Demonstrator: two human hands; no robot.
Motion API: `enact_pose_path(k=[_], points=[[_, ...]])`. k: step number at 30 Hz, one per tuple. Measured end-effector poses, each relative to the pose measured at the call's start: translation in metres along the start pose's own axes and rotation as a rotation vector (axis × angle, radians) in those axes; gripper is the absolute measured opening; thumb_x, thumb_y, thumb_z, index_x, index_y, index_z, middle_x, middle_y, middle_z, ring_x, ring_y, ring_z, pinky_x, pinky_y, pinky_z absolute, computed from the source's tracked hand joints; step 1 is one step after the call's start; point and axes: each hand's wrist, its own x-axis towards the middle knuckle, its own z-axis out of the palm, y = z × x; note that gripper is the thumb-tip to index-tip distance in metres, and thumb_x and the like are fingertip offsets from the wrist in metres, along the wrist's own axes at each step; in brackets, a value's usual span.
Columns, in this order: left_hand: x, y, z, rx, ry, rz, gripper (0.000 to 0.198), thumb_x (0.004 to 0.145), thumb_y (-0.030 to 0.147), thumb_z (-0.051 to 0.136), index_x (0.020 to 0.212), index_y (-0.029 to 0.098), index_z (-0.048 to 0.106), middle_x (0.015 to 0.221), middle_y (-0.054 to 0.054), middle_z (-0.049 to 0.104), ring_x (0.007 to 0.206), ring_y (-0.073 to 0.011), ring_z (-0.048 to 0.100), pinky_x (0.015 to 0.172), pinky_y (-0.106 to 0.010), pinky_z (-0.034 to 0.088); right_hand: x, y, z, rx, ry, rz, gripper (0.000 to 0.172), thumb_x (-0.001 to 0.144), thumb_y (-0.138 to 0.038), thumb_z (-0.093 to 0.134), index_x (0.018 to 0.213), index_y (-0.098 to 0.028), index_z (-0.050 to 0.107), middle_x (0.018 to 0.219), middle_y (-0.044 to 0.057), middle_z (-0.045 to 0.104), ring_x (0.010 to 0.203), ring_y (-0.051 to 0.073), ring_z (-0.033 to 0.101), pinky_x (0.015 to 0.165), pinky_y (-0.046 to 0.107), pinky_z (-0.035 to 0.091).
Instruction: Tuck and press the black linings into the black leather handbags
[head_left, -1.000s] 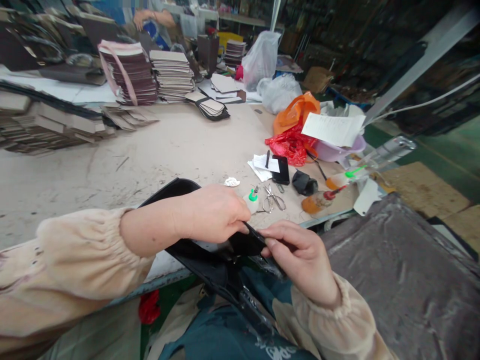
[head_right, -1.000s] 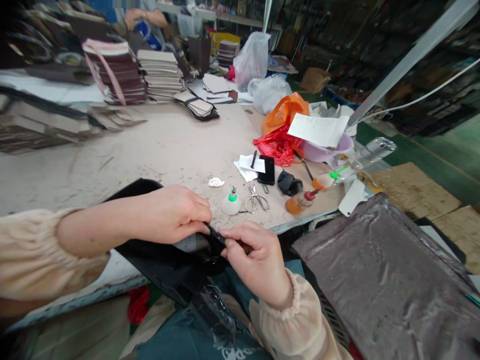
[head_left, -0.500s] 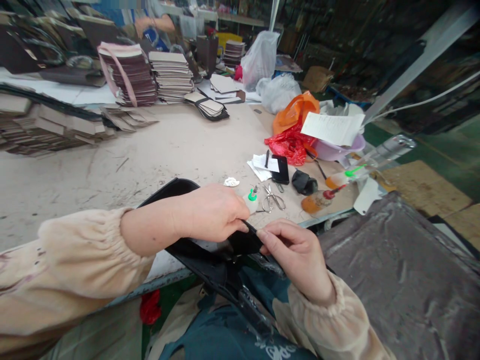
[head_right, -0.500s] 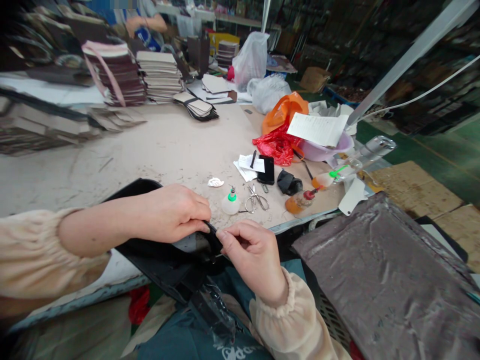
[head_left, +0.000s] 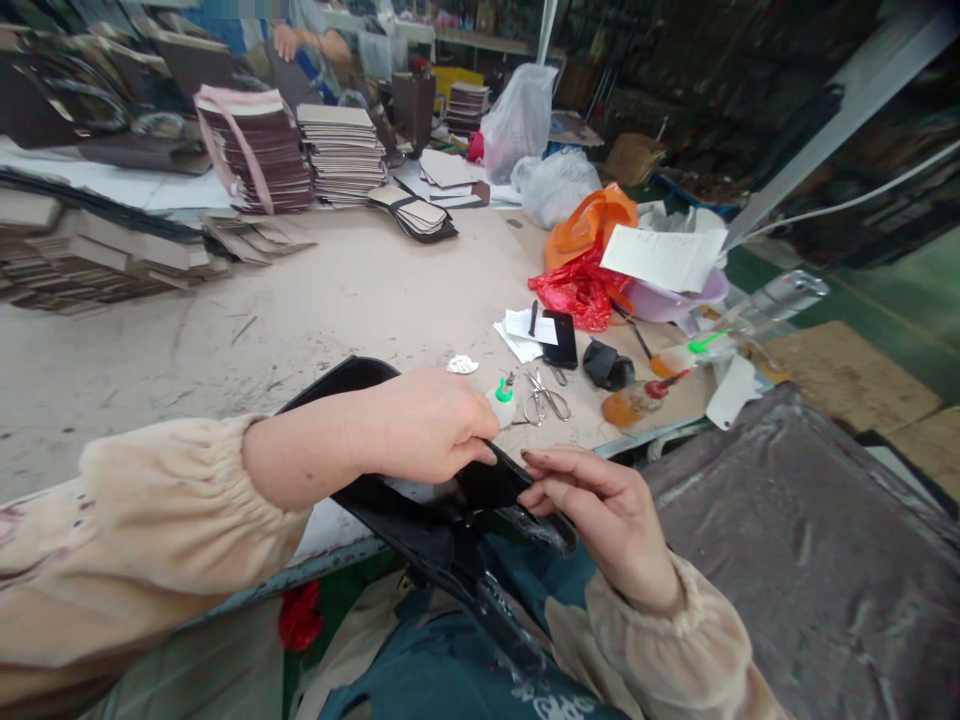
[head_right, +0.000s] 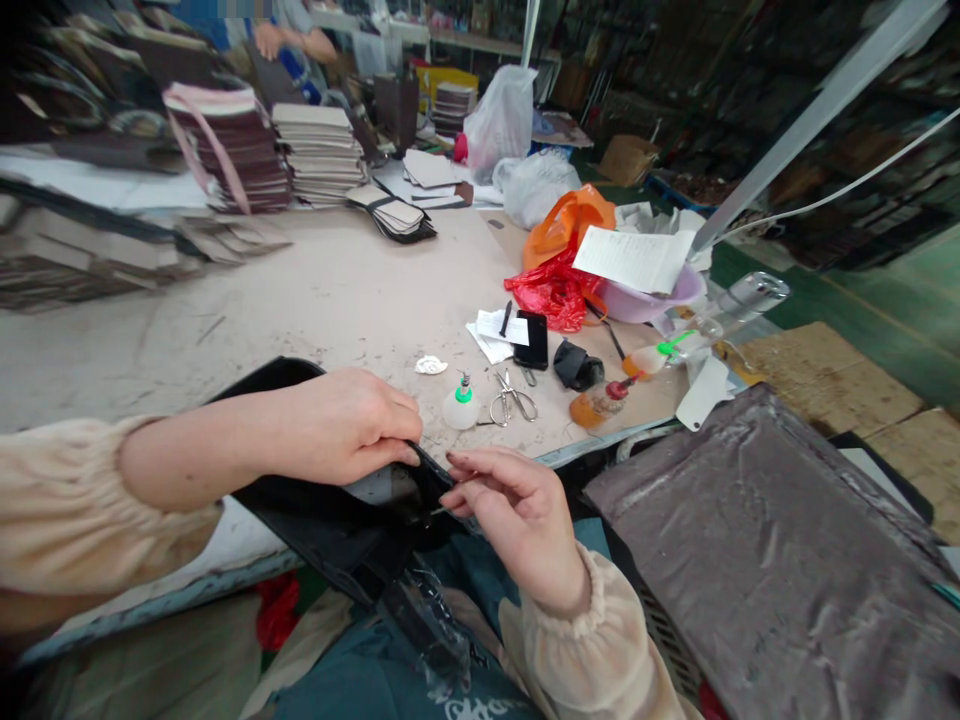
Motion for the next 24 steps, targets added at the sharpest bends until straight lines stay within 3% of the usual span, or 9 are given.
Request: enact_pose_path(k=[2, 5, 10, 17, 24], points=[[0.000, 0.000, 0.000, -0.001, -0.002, 0.001, 0.018, 0.081, 0.024, 0.051, 0.068, 0.019, 0.062, 0.065, -0.001, 0.064, 0.064, -0.0124, 0.057, 0.062, -0.023, 0.042, 0.001, 0.001, 0.001, -0.018, 0.007, 0.026, 0.017, 0.079, -0.024, 0.061, 0.093, -0.019, 0.070, 0.079, 0.004, 0.068, 0.061, 0.014, 0.066, 0.054, 0.025, 0.056], [0.000, 0.001, -0.001, -0.001, -0.011, -0.003, 0.018, 0.081, 0.025, 0.052, 0.067, 0.018, 0.061, 0.065, -0.001, 0.064, 0.063, -0.0121, 0.057, 0.061, -0.022, 0.042, 0.004, -0.004, 0.003, -0.188, 0.009, -0.014, 0.013, 0.080, -0.028, 0.061, 0.080, -0.017, 0.069, 0.069, 0.002, 0.065, 0.057, 0.013, 0.063, 0.052, 0.023, 0.052], [0.000, 0.002, -0.002, 0.006, -0.008, -0.001, 0.019, 0.081, 0.025, 0.052, 0.065, 0.018, 0.061, 0.065, -0.001, 0.063, 0.063, -0.0122, 0.057, 0.060, -0.022, 0.041, 0.009, -0.012, 0.007, -0.400, -0.006, -0.096, 0.011, 0.077, -0.023, 0.061, 0.071, -0.017, 0.068, 0.064, 0.001, 0.061, 0.056, 0.012, 0.060, 0.048, 0.021, 0.047], [0.000, 0.002, -0.001, 0.006, -0.013, 0.003, 0.017, 0.080, 0.024, 0.052, 0.067, 0.018, 0.061, 0.065, -0.001, 0.064, 0.063, -0.0122, 0.057, 0.061, -0.022, 0.042, 0.004, -0.009, 0.006, -0.230, 0.016, -0.068, 0.013, 0.072, -0.012, 0.057, 0.077, -0.016, 0.069, 0.073, 0.003, 0.065, 0.055, 0.013, 0.065, 0.049, 0.022, 0.052], [-0.001, 0.000, 0.000, -0.026, 0.026, 0.005, 0.018, 0.080, 0.023, 0.052, 0.065, 0.018, 0.062, 0.063, 0.000, 0.063, 0.063, -0.0119, 0.057, 0.062, -0.023, 0.042, 0.002, -0.008, 0.004, -0.185, 0.009, 0.005, 0.013, 0.076, -0.023, 0.060, 0.083, -0.016, 0.069, 0.069, 0.004, 0.067, 0.057, 0.014, 0.065, 0.051, 0.024, 0.053]])
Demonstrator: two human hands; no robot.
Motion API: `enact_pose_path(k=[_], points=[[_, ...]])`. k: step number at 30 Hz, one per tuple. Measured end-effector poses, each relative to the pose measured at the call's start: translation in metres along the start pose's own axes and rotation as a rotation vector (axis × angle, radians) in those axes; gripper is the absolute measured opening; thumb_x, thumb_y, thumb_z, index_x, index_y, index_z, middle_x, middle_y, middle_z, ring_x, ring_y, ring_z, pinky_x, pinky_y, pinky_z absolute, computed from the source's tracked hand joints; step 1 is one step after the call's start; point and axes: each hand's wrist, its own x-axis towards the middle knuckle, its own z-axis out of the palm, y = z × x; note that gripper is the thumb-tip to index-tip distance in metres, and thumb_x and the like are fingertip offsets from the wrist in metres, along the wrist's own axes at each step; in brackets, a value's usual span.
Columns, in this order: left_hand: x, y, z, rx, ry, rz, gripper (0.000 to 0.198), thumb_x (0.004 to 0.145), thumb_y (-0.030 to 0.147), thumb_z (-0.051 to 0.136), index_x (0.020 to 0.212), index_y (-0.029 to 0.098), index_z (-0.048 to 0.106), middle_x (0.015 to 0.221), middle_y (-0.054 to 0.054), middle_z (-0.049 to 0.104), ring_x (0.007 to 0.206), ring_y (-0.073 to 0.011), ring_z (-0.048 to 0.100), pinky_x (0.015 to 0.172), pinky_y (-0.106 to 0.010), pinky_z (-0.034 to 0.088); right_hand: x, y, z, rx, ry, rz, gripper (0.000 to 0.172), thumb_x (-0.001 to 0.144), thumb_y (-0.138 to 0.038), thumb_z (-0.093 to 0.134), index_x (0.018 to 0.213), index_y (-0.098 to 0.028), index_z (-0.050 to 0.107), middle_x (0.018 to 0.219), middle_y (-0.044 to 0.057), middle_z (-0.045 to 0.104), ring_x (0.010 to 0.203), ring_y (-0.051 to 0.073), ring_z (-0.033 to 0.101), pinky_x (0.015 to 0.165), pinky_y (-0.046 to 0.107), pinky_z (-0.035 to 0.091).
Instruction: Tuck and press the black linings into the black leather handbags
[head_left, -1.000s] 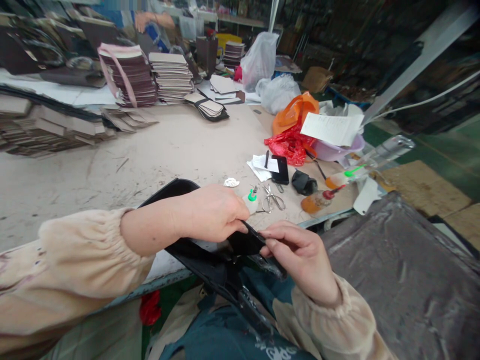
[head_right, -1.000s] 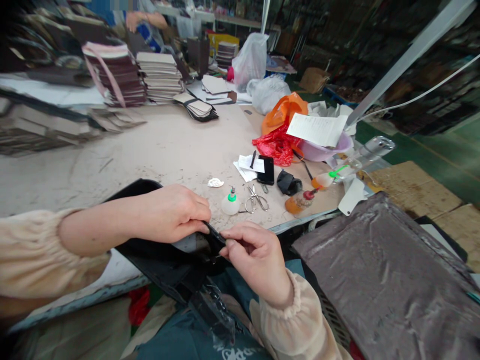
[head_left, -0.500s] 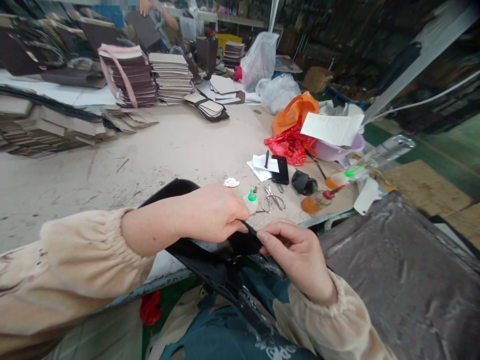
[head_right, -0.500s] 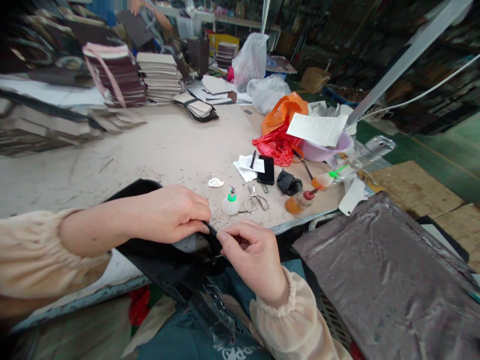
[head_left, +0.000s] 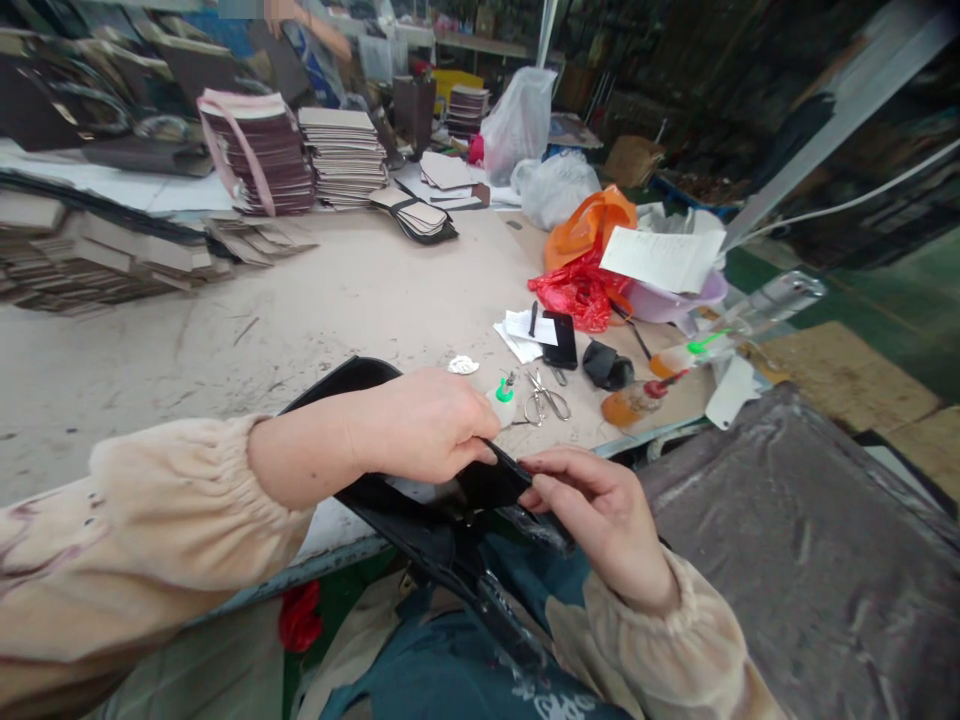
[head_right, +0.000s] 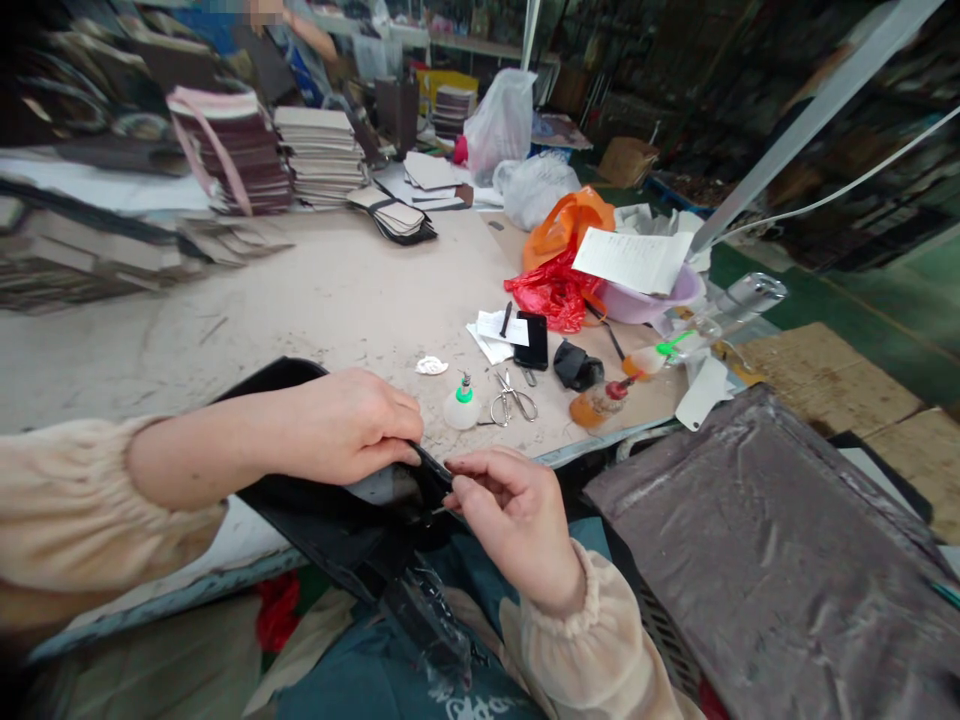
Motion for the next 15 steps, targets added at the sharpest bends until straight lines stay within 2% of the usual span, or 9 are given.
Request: enact_pose_path(k=[8, 15], points=[[0.0003, 0.0004, 0.0001, 0.031, -0.028, 0.000, 0.017, 0.080, 0.025, 0.052, 0.067, 0.018, 0.062, 0.066, -0.001, 0.064, 0.064, -0.0122, 0.058, 0.062, -0.023, 0.042, 0.0049, -0.0051, 0.0015, -0.219, 0.004, -0.062, 0.012, 0.076, -0.022, 0.059, 0.069, -0.016, 0.067, 0.062, 0.002, 0.062, 0.055, 0.013, 0.060, 0.048, 0.021, 0.046], [0.0011, 0.0010, -0.0017, 0.043, -0.051, -0.002, 0.017, 0.081, 0.025, 0.052, 0.067, 0.018, 0.061, 0.067, -0.001, 0.065, 0.065, -0.0121, 0.058, 0.062, -0.022, 0.042, 0.0029, -0.0075, 0.0011, -0.126, 0.008, -0.053, 0.013, 0.069, -0.013, 0.058, 0.071, -0.017, 0.070, 0.068, 0.003, 0.064, 0.057, 0.014, 0.064, 0.048, 0.022, 0.051]])
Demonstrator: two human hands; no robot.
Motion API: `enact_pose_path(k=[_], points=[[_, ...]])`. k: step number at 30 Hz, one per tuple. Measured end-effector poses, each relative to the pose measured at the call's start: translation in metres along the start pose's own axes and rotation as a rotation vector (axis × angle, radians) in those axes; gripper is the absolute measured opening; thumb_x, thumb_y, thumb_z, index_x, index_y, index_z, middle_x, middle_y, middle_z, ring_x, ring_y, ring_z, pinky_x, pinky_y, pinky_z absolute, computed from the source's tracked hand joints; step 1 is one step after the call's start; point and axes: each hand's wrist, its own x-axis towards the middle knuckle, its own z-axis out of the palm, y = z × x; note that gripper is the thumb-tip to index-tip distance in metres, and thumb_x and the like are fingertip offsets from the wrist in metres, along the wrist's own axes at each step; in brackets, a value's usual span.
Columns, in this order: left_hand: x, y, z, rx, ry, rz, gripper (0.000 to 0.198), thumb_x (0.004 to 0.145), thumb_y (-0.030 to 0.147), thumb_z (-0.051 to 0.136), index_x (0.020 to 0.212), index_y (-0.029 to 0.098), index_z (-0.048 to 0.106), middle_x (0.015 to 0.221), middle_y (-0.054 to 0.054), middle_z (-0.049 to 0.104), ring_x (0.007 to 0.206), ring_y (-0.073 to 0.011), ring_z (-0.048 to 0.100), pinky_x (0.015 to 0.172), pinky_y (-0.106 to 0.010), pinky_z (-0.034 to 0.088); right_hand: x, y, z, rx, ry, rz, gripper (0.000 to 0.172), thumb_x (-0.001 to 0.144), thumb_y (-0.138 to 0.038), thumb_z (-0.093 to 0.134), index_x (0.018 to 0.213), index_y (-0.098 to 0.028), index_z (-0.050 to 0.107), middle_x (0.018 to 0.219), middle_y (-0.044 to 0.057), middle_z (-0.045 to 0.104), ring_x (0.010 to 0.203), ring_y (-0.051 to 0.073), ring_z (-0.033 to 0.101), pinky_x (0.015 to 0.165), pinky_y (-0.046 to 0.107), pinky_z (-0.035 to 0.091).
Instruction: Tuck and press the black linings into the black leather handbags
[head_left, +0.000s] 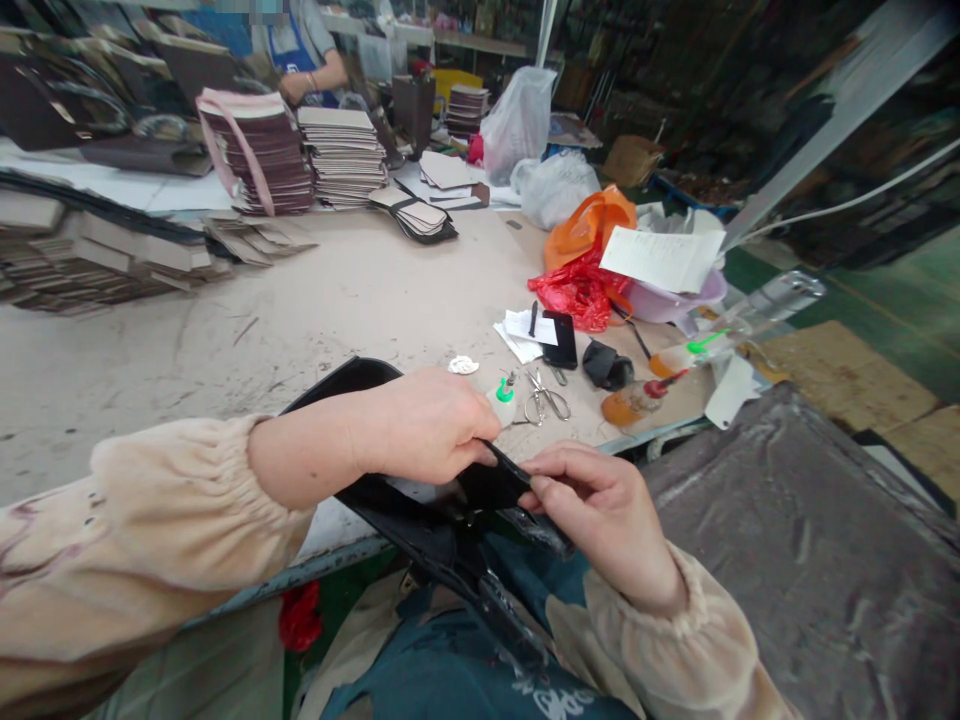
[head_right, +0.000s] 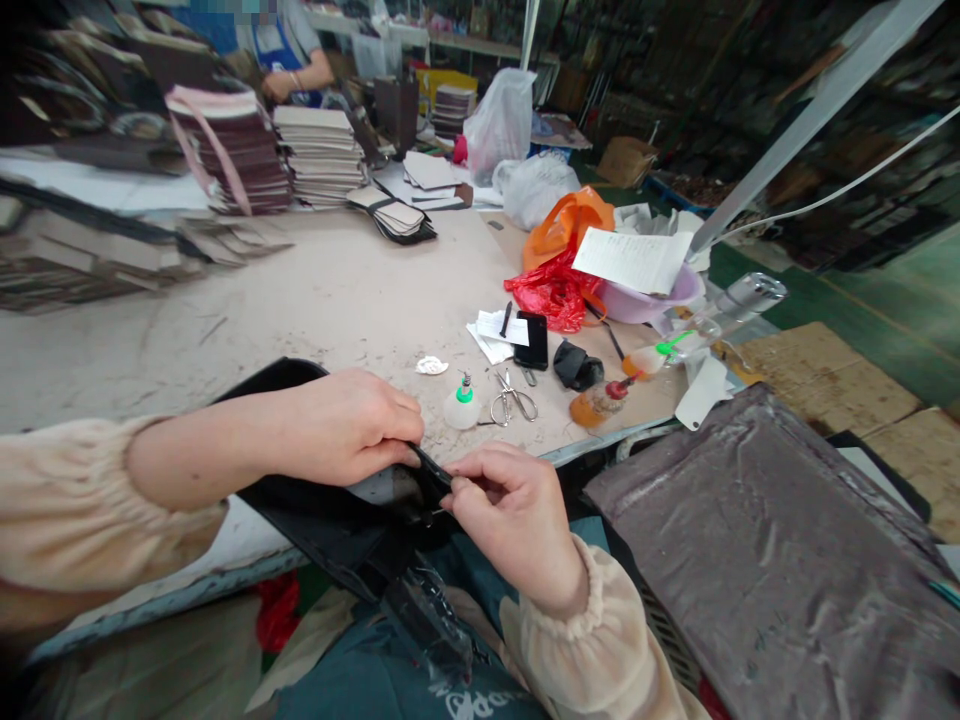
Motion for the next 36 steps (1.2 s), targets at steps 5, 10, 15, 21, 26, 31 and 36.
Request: enact_pose_path(k=[5, 10, 15, 21, 26, 31, 36], points=[[0.000, -0.001, 0.001, -0.004, 0.013, 0.010, 0.017, 0.081, 0.024, 0.053, 0.067, 0.018, 0.061, 0.066, 0.000, 0.064, 0.064, -0.0119, 0.058, 0.062, -0.022, 0.042, -0.001, -0.001, -0.001, 0.134, -0.024, 0.065, 0.014, 0.072, -0.016, 0.057, 0.074, -0.016, 0.070, 0.071, 0.004, 0.065, 0.055, 0.015, 0.065, 0.049, 0.024, 0.053], [-0.001, -0.001, 0.002, -0.003, 0.038, 0.022, 0.018, 0.080, 0.024, 0.052, 0.066, 0.018, 0.061, 0.065, 0.000, 0.063, 0.063, -0.0116, 0.057, 0.060, -0.021, 0.041, 0.002, -0.003, 0.002, 0.048, -0.006, 0.074, 0.010, 0.071, -0.019, 0.060, 0.067, -0.015, 0.068, 0.064, 0.002, 0.063, 0.055, 0.013, 0.063, 0.049, 0.021, 0.051], [-0.001, 0.000, 0.001, 0.007, 0.014, 0.011, 0.016, 0.079, 0.021, 0.052, 0.067, 0.018, 0.061, 0.065, 0.000, 0.063, 0.063, -0.0115, 0.056, 0.060, -0.022, 0.041, 0.003, -0.004, 0.003, 0.060, -0.010, 0.108, 0.010, 0.067, -0.014, 0.058, 0.067, -0.014, 0.068, 0.064, 0.001, 0.062, 0.053, 0.013, 0.063, 0.048, 0.020, 0.050], [-0.001, 0.001, 0.000, 0.005, 0.014, 0.005, 0.016, 0.079, 0.021, 0.052, 0.066, 0.018, 0.062, 0.065, 0.000, 0.063, 0.062, -0.0117, 0.056, 0.060, -0.022, 0.041, 0.000, -0.002, 0.001, 0.147, -0.029, 0.153, 0.012, 0.071, -0.019, 0.057, 0.068, -0.014, 0.068, 0.066, 0.003, 0.064, 0.055, 0.014, 0.064, 0.050, 0.022, 0.050], [-0.001, 0.000, 0.001, -0.002, 0.011, 0.010, 0.016, 0.079, 0.021, 0.052, 0.067, 0.019, 0.062, 0.065, 0.000, 0.064, 0.063, -0.0119, 0.057, 0.061, -0.022, 0.042, 0.004, -0.005, 0.002, 0.065, -0.032, 0.163, 0.012, 0.070, -0.019, 0.059, 0.062, -0.014, 0.066, 0.058, 0.001, 0.061, 0.051, 0.012, 0.060, 0.048, 0.021, 0.046], [-0.001, 0.000, 0.000, -0.001, 0.004, 0.024, 0.017, 0.080, 0.022, 0.052, 0.066, 0.018, 0.061, 0.066, 0.000, 0.064, 0.066, -0.0119, 0.057, 0.063, -0.022, 0.043, 0.006, -0.006, 0.002, 0.106, -0.076, 0.192, 0.013, 0.067, -0.013, 0.056, 0.064, -0.014, 0.068, 0.057, 0.000, 0.062, 0.051, 0.011, 0.061, 0.048, 0.019, 0.045], [-0.001, 0.000, 0.001, -0.002, 0.006, 0.014, 0.017, 0.080, 0.022, 0.051, 0.067, 0.019, 0.061, 0.066, 0.000, 0.064, 0.064, -0.0117, 0.057, 0.061, -0.022, 0.042, 0.001, 0.003, 0.001, 0.241, -0.036, 0.220, 0.016, 0.064, -0.010, 0.054, 0.067, -0.015, 0.069, 0.065, 0.000, 0.064, 0.054, 0.011, 0.064, 0.051, 0.019, 0.050]])
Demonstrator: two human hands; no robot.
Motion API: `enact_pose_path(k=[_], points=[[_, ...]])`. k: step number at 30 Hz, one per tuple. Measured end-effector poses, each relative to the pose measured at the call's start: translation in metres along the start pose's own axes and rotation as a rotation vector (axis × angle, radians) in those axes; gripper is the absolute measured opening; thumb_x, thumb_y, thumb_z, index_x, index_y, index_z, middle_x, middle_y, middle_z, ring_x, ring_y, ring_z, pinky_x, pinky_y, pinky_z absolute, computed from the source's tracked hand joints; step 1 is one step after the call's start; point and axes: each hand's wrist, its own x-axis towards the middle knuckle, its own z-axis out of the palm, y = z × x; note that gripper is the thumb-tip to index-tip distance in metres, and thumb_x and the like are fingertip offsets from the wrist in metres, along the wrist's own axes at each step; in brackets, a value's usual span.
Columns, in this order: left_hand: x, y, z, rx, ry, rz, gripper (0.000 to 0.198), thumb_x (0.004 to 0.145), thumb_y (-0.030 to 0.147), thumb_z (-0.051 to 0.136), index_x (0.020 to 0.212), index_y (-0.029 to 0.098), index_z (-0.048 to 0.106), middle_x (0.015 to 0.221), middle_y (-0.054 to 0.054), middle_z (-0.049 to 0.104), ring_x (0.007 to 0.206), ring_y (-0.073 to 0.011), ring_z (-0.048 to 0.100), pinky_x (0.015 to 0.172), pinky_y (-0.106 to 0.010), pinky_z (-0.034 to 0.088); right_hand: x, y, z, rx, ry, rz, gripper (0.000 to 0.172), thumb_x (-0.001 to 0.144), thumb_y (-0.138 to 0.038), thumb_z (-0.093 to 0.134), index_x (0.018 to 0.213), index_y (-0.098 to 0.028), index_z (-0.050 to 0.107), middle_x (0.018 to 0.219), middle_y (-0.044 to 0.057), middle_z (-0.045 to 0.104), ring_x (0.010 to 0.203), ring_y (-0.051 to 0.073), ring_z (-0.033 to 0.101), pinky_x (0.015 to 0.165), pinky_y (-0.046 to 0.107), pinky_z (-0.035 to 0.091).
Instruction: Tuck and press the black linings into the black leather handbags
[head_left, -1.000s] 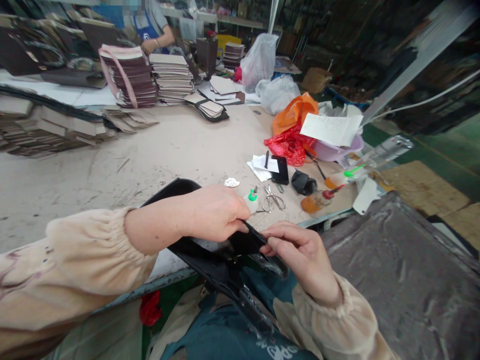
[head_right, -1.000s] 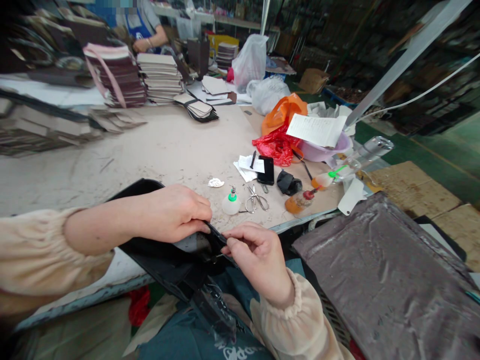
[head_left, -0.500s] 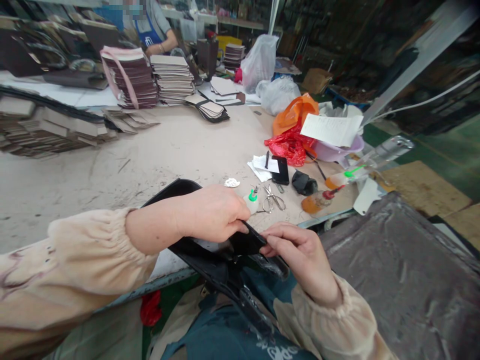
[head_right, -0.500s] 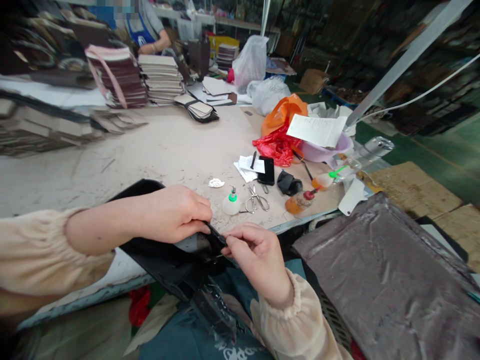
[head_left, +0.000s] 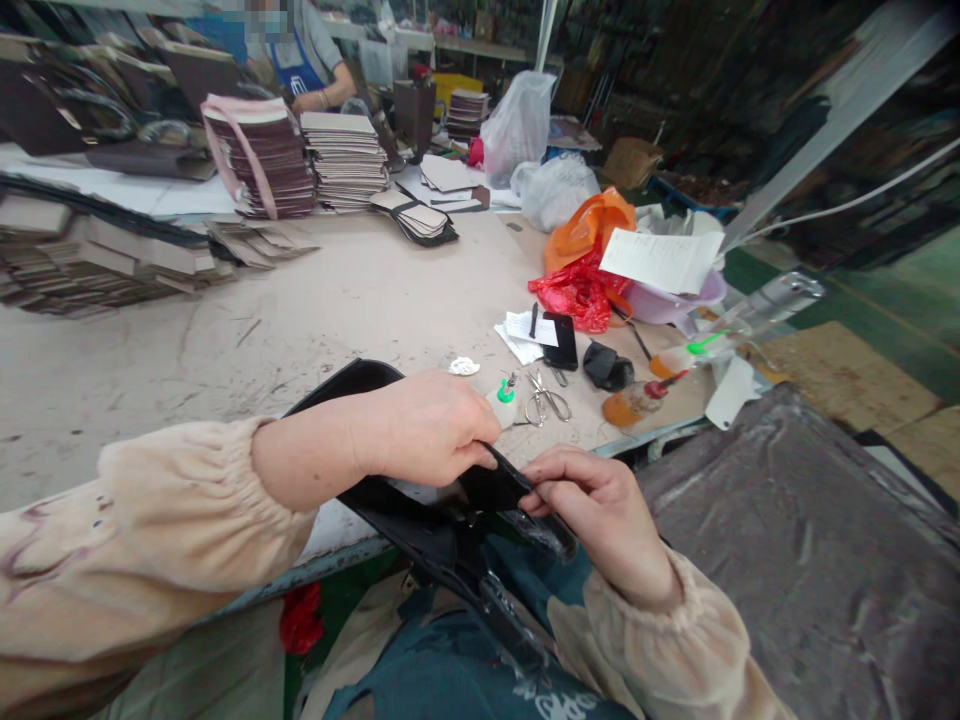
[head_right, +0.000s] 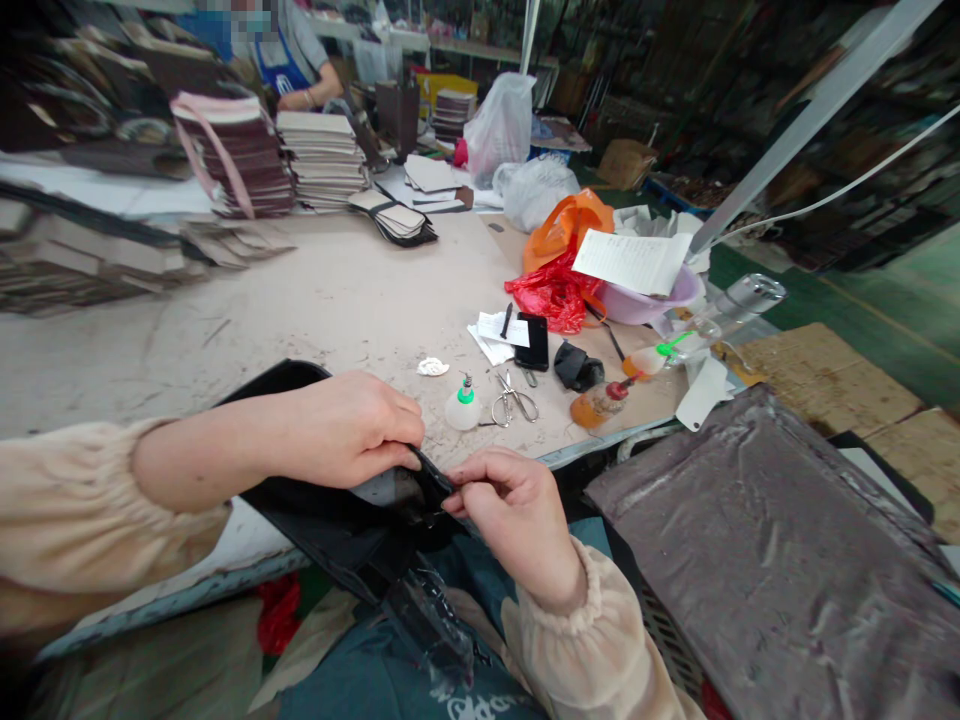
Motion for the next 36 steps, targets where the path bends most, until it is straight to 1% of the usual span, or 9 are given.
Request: enact_pose_path(k=[3, 6, 11, 17, 21, 23, 27, 31, 36], points=[[0.000, 0.000, 0.000, 0.008, 0.013, -0.004, 0.016, 0.079, 0.022, 0.052, 0.067, 0.019, 0.062, 0.065, 0.000, 0.064, 0.063, -0.0121, 0.057, 0.060, -0.023, 0.041, -0.002, 0.003, -0.001, 0.048, -0.015, 0.004, 0.012, 0.071, -0.018, 0.057, 0.073, -0.016, 0.069, 0.067, 0.001, 0.065, 0.057, 0.012, 0.065, 0.053, 0.020, 0.053], [0.000, 0.000, 0.000, 0.005, 0.010, -0.011, 0.016, 0.079, 0.021, 0.052, 0.067, 0.019, 0.062, 0.065, 0.000, 0.064, 0.062, -0.0122, 0.057, 0.060, -0.023, 0.041, -0.001, 0.000, 0.000, -0.024, -0.020, -0.017, 0.012, 0.074, -0.024, 0.060, 0.073, -0.015, 0.068, 0.065, 0.001, 0.064, 0.057, 0.012, 0.064, 0.052, 0.019, 0.051], [0.000, 0.000, 0.000, 0.008, 0.009, -0.011, 0.015, 0.078, 0.021, 0.052, 0.068, 0.019, 0.063, 0.065, 0.000, 0.064, 0.063, -0.0121, 0.057, 0.060, -0.023, 0.041, 0.001, -0.007, 0.004, -0.152, 0.007, -0.045, 0.010, 0.072, -0.020, 0.061, 0.065, -0.014, 0.065, 0.060, -0.001, 0.060, 0.053, 0.010, 0.062, 0.049, 0.017, 0.046], [0.000, 0.000, 0.001, 0.017, 0.007, 0.001, 0.015, 0.078, 0.021, 0.052, 0.067, 0.019, 0.061, 0.065, 0.000, 0.064, 0.063, -0.0122, 0.057, 0.060, -0.023, 0.041, 0.001, -0.008, 0.004, -0.119, 0.003, -0.023, 0.010, 0.068, -0.014, 0.057, 0.067, -0.014, 0.067, 0.064, 0.000, 0.062, 0.052, 0.011, 0.064, 0.048, 0.017, 0.047], [-0.001, -0.001, 0.001, 0.008, 0.021, 0.010, 0.016, 0.079, 0.022, 0.052, 0.066, 0.019, 0.061, 0.064, 0.000, 0.063, 0.063, -0.0117, 0.057, 0.060, -0.022, 0.041, 0.001, -0.003, 0.002, -0.085, -0.003, -0.015, 0.015, 0.065, -0.011, 0.053, 0.067, -0.015, 0.067, 0.060, 0.000, 0.063, 0.052, 0.011, 0.063, 0.050, 0.019, 0.049], [0.000, -0.001, 0.001, 0.006, 0.034, 0.013, 0.016, 0.079, 0.022, 0.052, 0.065, 0.019, 0.061, 0.064, 0.000, 0.063, 0.063, -0.0116, 0.057, 0.060, -0.022, 0.041, 0.001, -0.002, 0.000, -0.077, -0.006, -0.010, 0.014, 0.068, -0.014, 0.054, 0.070, -0.015, 0.067, 0.060, 0.000, 0.064, 0.053, 0.011, 0.063, 0.052, 0.020, 0.050], [0.000, -0.001, 0.000, 0.003, 0.036, 0.007, 0.017, 0.080, 0.026, 0.054, 0.066, 0.018, 0.061, 0.066, -0.001, 0.064, 0.065, -0.0125, 0.058, 0.062, -0.023, 0.043, 0.002, -0.003, 0.001, -0.107, 0.010, -0.035, 0.012, 0.074, -0.025, 0.059, 0.074, -0.016, 0.068, 0.066, 0.001, 0.065, 0.056, 0.012, 0.063, 0.053, 0.021, 0.050], [0.000, -0.001, 0.001, 0.009, 0.026, -0.008, 0.018, 0.080, 0.027, 0.054, 0.067, 0.018, 0.062, 0.066, -0.001, 0.064, 0.065, -0.0130, 0.058, 0.064, -0.023, 0.044, 0.005, -0.007, 0.003, -0.196, -0.015, -0.064, 0.018, 0.077, -0.031, 0.059, 0.076, -0.016, 0.068, 0.069, 0.002, 0.063, 0.055, 0.012, 0.059, 0.051, 0.023, 0.048], [0.001, -0.001, 0.001, 0.024, 0.013, -0.005, 0.016, 0.080, 0.025, 0.053, 0.068, 0.018, 0.062, 0.067, -0.002, 0.065, 0.066, -0.0134, 0.058, 0.065, -0.024, 0.044, 0.010, -0.012, 0.006, -0.396, -0.042, -0.146, 0.019, 0.079, -0.030, 0.056, 0.071, -0.016, 0.067, 0.064, 0.001, 0.059, 0.058, 0.012, 0.054, 0.052, 0.023, 0.043]])
